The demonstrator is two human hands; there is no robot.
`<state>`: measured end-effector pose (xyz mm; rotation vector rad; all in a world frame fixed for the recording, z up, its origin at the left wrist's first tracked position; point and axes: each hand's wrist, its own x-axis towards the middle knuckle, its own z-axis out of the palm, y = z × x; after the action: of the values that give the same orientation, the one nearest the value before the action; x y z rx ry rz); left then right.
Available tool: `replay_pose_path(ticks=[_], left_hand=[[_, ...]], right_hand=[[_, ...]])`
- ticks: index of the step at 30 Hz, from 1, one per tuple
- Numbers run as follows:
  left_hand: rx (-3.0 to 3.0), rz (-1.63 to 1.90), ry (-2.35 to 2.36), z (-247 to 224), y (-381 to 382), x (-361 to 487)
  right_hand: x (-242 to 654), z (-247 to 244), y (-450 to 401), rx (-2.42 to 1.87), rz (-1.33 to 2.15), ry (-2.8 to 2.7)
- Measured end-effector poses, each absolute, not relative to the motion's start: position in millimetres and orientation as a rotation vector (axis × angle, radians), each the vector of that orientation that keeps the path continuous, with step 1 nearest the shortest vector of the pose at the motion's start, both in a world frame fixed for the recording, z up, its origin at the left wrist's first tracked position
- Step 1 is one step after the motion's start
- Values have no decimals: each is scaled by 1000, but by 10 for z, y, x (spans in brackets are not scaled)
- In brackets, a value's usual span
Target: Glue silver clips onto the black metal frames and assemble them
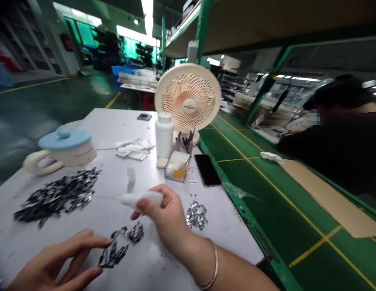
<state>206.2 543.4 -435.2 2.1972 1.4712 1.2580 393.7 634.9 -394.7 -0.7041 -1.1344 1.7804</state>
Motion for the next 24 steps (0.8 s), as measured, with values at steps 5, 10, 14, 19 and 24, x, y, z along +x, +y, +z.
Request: replay_pose_path(ticks=[5, 10, 14, 19, 24], left_hand=[[2081, 1030, 1279, -4170, 5383, 2072], [1981, 1009, 1262, -4191, 5385, 2087], [1962, 997, 1248, -4200, 5383, 2102], [1949, 992, 1230, -4203, 5382, 2097], [1927, 983, 1244, -4203, 5384, 2100]], right_hand=[[3990, -3970, 6289, -700, 1739, -1051], [4052, -3925, 6230, -687, 1746, -1183], [4069, -3947, 6183, -721, 1727, -1240], [4074, -3995, 6153, -707, 1717, -1322], [4057, -3994, 6133, -704, 1731, -1381]])
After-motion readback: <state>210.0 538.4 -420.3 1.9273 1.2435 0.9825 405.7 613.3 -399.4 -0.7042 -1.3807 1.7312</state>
